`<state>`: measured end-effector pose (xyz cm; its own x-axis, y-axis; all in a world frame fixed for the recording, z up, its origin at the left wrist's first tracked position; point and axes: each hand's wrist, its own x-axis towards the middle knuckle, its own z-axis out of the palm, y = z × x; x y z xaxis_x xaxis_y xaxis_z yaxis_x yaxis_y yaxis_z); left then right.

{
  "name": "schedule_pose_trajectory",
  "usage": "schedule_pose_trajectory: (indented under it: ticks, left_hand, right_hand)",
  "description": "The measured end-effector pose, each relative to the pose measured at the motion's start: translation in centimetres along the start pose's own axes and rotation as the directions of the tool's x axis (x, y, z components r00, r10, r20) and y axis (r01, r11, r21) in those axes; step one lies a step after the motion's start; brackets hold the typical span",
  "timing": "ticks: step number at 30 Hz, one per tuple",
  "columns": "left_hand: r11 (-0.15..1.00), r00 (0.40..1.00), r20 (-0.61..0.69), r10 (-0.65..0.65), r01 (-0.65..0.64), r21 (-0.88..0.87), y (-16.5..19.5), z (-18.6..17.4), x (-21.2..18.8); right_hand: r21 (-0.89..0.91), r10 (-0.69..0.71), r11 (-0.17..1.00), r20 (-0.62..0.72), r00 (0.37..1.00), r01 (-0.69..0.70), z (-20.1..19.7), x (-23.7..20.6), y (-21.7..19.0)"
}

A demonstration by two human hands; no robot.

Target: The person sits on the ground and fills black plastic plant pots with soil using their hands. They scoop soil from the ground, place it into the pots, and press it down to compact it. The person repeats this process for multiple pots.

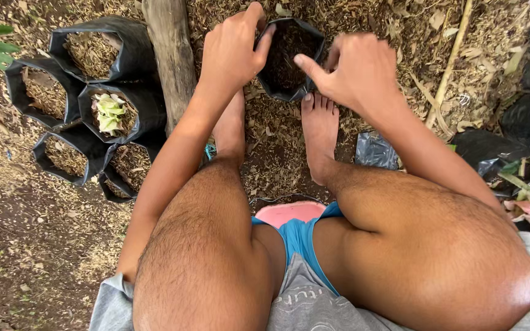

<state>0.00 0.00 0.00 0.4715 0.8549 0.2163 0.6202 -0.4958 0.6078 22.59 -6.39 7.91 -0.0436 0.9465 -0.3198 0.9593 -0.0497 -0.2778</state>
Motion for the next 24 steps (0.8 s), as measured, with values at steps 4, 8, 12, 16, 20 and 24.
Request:
schedule_pose_trajectory:
  ticks: [4, 8, 12, 16, 20, 24]
  left_hand:
    - [0.997, 1.000, -0.007, 0.008, -0.008, 0.073, -0.1, 0.8, 0.4]
    - [0.998, 0.999, -0.006, -0.049, 0.049, 0.034, -0.3, 0.1, -0.9]
    - [0.969, 0.972, 0.038, -0.233, 0.235, -0.080, -0.1, -0.7, -2.0]
    - [0.975, 0.976, 0.039, -0.213, 0.215, -0.048, 0.3, 0.1, -2.3]
    - [0.984, 0.983, 0.018, -0.180, 0.180, -0.003, 0.2, 0.5, -2.2]
    - [0.998, 0.992, -0.113, -0.056, 0.053, -0.031, -0.1, 0.7, -1.4]
  right_hand:
    - [0.080, 0.050, 0.995, 0.125, 0.991, -0.060, 5.0, 0.8, 1.8]
    - [0.216, 0.051, 0.975, 0.021, 0.998, -0.054, 5.6, 1.8, 4.2]
    - [0.323, -0.077, 0.935, -0.212, 0.974, 0.144, 3.2, 2.9, 5.4]
    - [0.121, -0.100, 0.984, -0.252, 0.963, 0.134, 2.8, 3.5, 3.5]
    - [-0.104, -0.140, 0.987, -0.238, 0.961, 0.118, 3.9, 2.9, 2.4]
    - [-0.004, -0.065, 0.998, -0.132, 0.989, 0.065, 4.7, 2.3, 2.1]
